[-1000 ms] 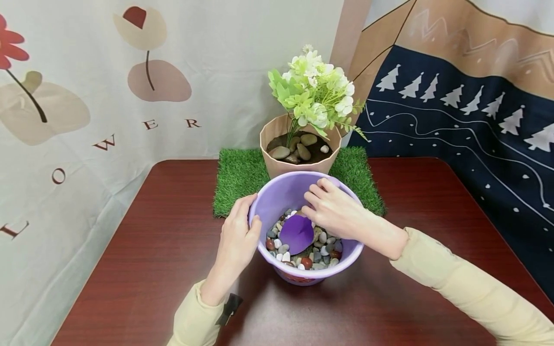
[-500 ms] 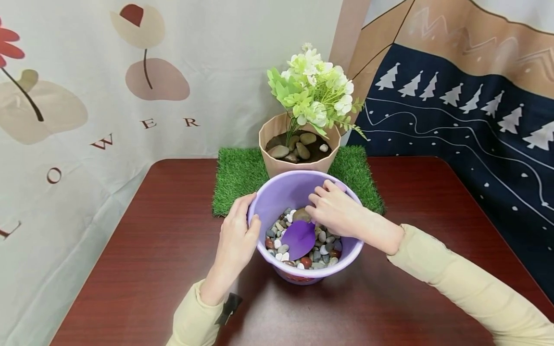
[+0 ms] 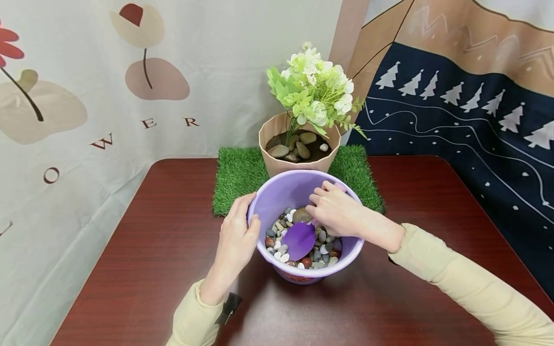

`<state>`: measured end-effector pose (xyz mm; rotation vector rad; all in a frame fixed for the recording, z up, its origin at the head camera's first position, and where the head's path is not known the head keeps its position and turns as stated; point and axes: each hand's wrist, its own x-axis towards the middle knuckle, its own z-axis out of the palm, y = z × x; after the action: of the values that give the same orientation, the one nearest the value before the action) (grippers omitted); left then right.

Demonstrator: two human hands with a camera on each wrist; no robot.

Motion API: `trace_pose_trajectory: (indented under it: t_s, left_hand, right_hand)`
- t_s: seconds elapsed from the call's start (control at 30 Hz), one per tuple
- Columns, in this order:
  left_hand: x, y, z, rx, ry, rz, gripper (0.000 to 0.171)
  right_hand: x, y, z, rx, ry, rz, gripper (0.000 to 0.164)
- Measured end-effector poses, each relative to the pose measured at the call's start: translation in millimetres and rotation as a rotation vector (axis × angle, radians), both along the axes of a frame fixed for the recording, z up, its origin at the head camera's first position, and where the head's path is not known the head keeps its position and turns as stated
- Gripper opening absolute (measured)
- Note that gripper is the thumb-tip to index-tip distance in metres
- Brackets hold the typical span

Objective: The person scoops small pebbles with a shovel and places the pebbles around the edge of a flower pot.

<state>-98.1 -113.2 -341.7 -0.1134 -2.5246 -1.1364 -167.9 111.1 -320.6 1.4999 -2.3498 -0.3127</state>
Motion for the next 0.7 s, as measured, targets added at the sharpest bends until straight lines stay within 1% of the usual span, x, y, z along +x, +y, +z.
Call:
trace_pose_trajectory:
  t_s: [0.2, 0.37, 0.53, 0.7]
  left_hand:
    - [-0.1, -0.3, 0.2, 0.003, -0.004, -0.005, 0.044]
    - [-0.3, 0.2, 0.2, 0.005, -0.005, -0.007, 0.044]
    - [-0.4, 0.5, 0.2, 0.006, -0.003, -0.006, 0.044]
    - [-0.2, 0.5, 0.1, 0.007, 0.000, -0.003, 0.044]
  right_hand:
    - [-1.6, -0.1, -1.3, -0.042, 0.006, 0.009, 0.022]
    - [-2.5, 0.7, -2.2, -0.077, 0.008, -0.003, 0.022]
    - [-2.0, 1.1, -1.3, -0.082, -0.001, -0.011, 0.022]
    - [-1.8, 1.1, -0.9, -0.086, -0.012, -0.002, 0.023]
